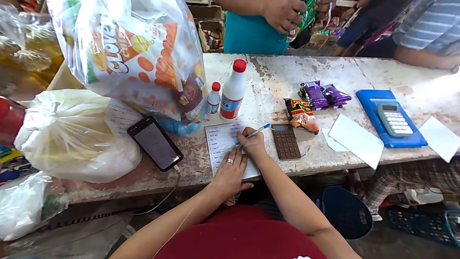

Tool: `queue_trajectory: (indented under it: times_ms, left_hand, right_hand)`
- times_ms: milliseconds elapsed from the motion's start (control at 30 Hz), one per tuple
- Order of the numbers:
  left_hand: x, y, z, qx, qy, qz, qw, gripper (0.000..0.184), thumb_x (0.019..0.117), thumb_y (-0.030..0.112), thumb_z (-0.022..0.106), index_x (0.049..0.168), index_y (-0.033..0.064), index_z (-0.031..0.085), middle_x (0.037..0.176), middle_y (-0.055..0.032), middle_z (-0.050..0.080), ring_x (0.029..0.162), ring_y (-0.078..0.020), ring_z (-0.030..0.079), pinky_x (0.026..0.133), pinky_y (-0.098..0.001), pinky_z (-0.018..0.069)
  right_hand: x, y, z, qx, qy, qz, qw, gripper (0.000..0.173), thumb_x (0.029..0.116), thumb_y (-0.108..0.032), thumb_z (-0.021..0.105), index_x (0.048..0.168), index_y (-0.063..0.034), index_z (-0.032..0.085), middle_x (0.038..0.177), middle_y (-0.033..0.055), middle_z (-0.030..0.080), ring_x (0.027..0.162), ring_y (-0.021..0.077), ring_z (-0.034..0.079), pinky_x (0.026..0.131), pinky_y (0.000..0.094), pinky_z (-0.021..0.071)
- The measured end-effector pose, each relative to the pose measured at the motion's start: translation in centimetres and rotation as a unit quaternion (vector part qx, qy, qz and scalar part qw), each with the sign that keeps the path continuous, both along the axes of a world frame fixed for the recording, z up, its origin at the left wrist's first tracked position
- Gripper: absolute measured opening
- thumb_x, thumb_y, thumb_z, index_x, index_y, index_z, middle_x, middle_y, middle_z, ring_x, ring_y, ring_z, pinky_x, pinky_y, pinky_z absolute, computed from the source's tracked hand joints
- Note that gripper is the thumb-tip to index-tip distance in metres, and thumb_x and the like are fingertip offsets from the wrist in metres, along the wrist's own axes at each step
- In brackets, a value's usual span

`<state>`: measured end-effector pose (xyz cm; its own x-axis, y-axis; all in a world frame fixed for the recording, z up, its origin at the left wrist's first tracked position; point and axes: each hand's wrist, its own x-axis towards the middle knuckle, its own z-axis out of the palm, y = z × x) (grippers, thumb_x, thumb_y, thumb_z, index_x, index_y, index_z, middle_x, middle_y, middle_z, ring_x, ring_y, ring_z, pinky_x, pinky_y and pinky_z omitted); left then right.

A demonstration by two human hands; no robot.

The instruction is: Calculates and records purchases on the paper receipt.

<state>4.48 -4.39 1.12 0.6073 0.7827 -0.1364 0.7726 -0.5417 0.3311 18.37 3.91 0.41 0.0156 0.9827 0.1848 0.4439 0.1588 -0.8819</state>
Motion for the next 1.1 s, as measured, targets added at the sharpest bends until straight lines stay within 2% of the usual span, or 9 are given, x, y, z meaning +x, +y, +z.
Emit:
queue_trajectory:
  times_ms: [100, 200, 267, 500, 933, 1100]
  left_hand:
    - [-0.3, 0.0, -0.8, 0.029, -0.025, -0.002, 0.999, 0.101, 0.0894, 0.073, 0.055, 0.154, -0.0031, 0.038, 0.162, -0.0300, 0.030, 0.155, -0.0412, 0.024, 0.125, -0.0554, 0.0210]
    - [-0.3, -0.1, -1.0, 0.045, -0.035, -0.008, 0.998, 0.096, 0.0904, 0.072, 0.055, 0.155, 0.0024, 0.039, 0.163, -0.0262, 0.031, 0.154, -0.0410, 0.025, 0.124, -0.0570, 0.0225]
    - [-0.3, -0.1, -1.1, 0.052, -0.034, -0.011, 0.998, 0.095, 0.0914, 0.072, 0.052, 0.155, 0.0037, 0.040, 0.164, -0.0247, 0.031, 0.154, -0.0401, 0.026, 0.123, -0.0574, 0.0230]
    - [-0.4, -0.1, -1.3, 0.063, -0.030, -0.016, 0.997, 0.093, 0.0933, 0.072, 0.049, 0.155, 0.0026, 0.039, 0.164, -0.0246, 0.031, 0.154, -0.0392, 0.028, 0.123, -0.0559, 0.0243]
    - [-0.5, 0.0, -1.3, 0.058, -0.044, -0.015, 0.997, 0.091, 0.0942, 0.069, 0.051, 0.155, 0.0028, 0.039, 0.164, -0.0239, 0.031, 0.154, -0.0382, 0.027, 0.124, -0.0549, 0.0238]
    - [-0.5, -0.1, -1.4, 0.065, -0.050, -0.016, 0.997, 0.089, 0.0944, 0.068, 0.051, 0.154, 0.0032, 0.042, 0.163, -0.0249, 0.033, 0.153, -0.0399, 0.029, 0.123, -0.0562, 0.0261]
  right_hand:
    - [0.5, 0.1, 0.7, -0.037, 0.021, 0.002, 0.999, 0.030, 0.0906, -0.015, 0.075, 0.070, -0.0059, 0.056, 0.058, -0.0043, 0.051, 0.051, 0.0013, 0.047, 0.053, 0.0215, 0.0424]
    - [0.8, 0.0, 0.2, -0.016, 0.039, 0.000, 0.999, 0.032, 0.0878, -0.015, 0.079, 0.068, -0.0076, 0.055, 0.056, -0.0056, 0.050, 0.049, 0.0002, 0.046, 0.050, 0.0202, 0.0405]
    - [0.7, -0.2, -0.2, 0.005, 0.036, -0.002, 0.999, 0.033, 0.0888, -0.016, 0.077, 0.066, -0.0086, 0.054, 0.055, -0.0062, 0.049, 0.049, -0.0001, 0.044, 0.050, 0.0201, 0.0378]
    - [0.5, -0.5, -0.1, 0.019, 0.021, -0.018, 0.999, 0.033, 0.0916, -0.012, 0.071, 0.064, -0.0085, 0.053, 0.054, -0.0064, 0.048, 0.049, -0.0009, 0.043, 0.050, 0.0195, 0.0372]
    - [0.6, -0.2, -0.2, 0.015, 0.047, -0.009, 0.999, 0.035, 0.0903, -0.009, 0.073, 0.063, -0.0103, 0.052, 0.053, -0.0075, 0.047, 0.047, -0.0020, 0.043, 0.048, 0.0177, 0.0370]
    - [0.4, -0.5, -0.1, 0.009, 0.024, -0.007, 1.000, 0.033, 0.0908, -0.011, 0.072, 0.064, -0.0083, 0.053, 0.054, -0.0050, 0.049, 0.048, 0.0008, 0.044, 0.049, 0.0213, 0.0379]
